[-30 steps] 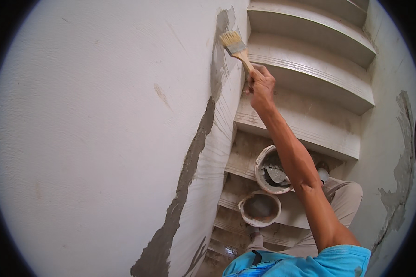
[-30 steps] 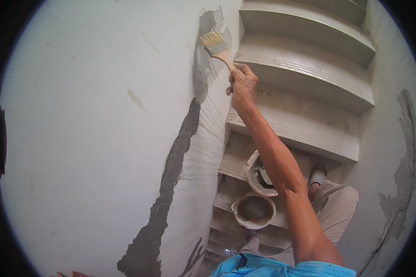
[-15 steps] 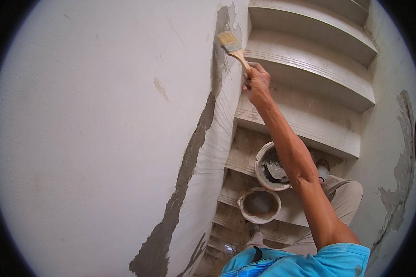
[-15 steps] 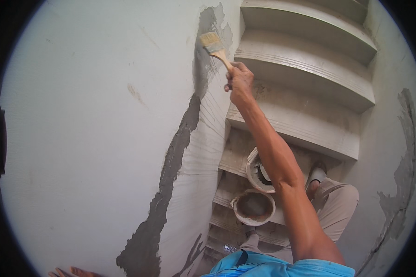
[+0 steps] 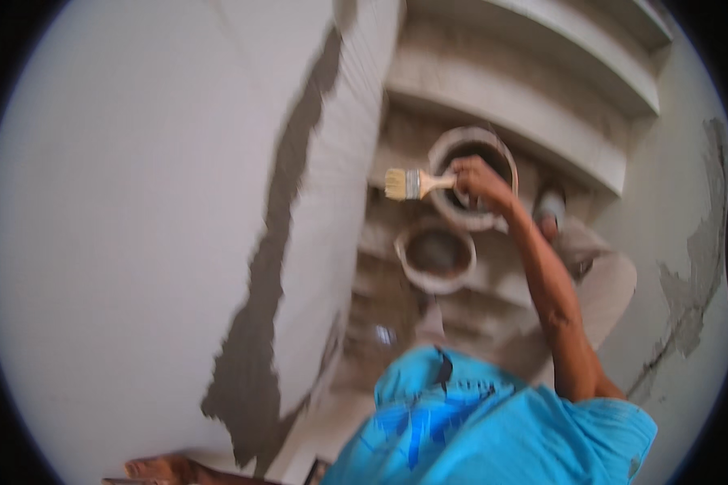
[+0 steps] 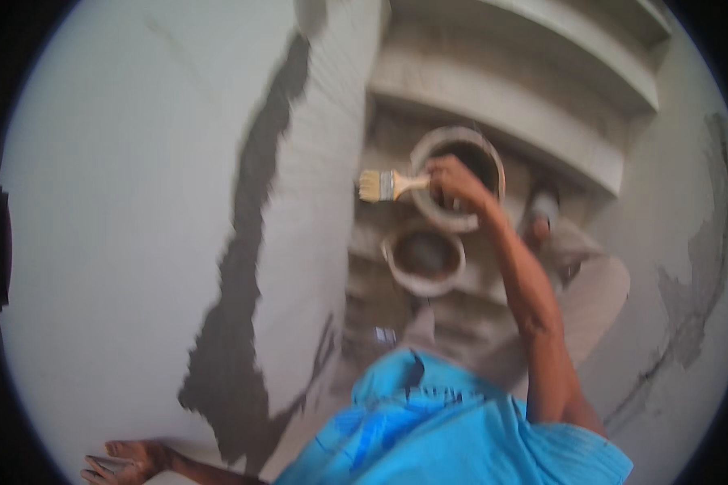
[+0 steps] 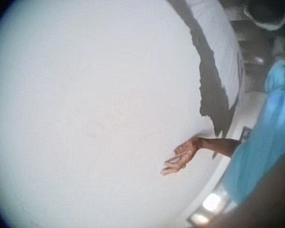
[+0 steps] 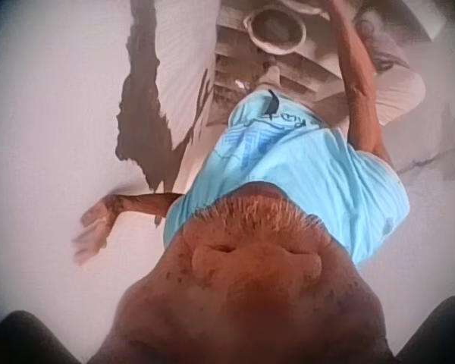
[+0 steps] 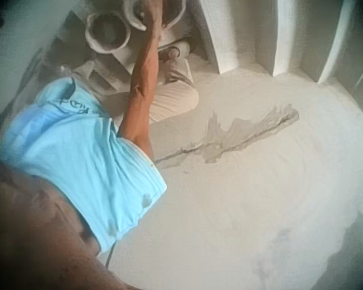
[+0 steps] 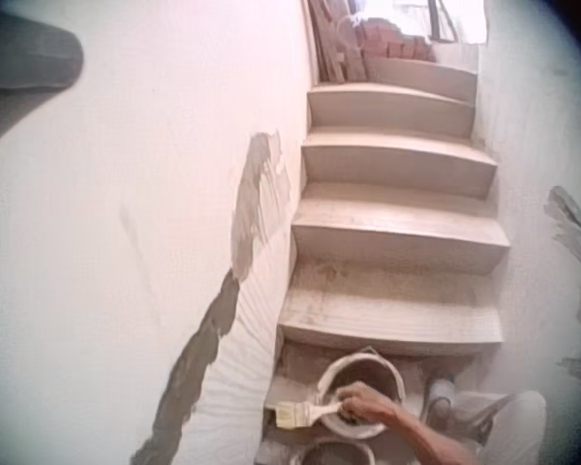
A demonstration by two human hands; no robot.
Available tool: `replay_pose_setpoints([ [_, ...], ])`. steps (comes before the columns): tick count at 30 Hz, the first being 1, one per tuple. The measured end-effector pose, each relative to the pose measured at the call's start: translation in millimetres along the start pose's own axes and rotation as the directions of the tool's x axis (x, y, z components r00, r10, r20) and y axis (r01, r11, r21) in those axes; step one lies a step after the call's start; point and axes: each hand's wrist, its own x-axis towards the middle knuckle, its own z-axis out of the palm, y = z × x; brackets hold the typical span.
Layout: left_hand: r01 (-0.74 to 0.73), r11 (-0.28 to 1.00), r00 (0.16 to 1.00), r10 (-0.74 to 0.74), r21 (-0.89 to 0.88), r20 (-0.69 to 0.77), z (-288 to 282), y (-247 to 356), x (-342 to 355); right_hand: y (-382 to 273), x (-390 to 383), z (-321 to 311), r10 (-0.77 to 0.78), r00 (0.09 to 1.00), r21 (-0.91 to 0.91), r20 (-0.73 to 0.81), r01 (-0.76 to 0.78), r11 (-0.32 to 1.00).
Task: The person applies plaster to a wall using a trowel and a brush. They scoop plaster from buckets placed on the stairs and spread it onto the wall surface, smoothing it with the trowel and brushing the edges with the brush.
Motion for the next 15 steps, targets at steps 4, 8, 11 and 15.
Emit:
replay_pose_setpoints([
  [4, 0.005, 0.999, 1.000, -0.005, -0.034, 0.011, 0, 13, -2, 89, -38, 33, 0.119, 0.991, -0.611, 0.055, -0.061, 0.790],
  [8, -0.315, 0.940, 0.949, 0.308, 0.131, 0.070, 0, -1, -1, 172, -59, 87, 0.035, 0.998, -0.882, 0.043, 0.021, 0.470],
  [11, -0.125, 0.986, 0.989, 0.116, 0.114, 0.089, 0, -6, -4, 207, -69, 112, -0.040, 0.999, -0.890, 0.034, 0.049, 0.453],
  [15, -0.094, 0.995, 0.995, 0.094, 0.015, 0.037, 0, -29, -11, 254, -68, 133, 0.085, 0.996, -0.912, -0.015, -0.049, 0.407],
])
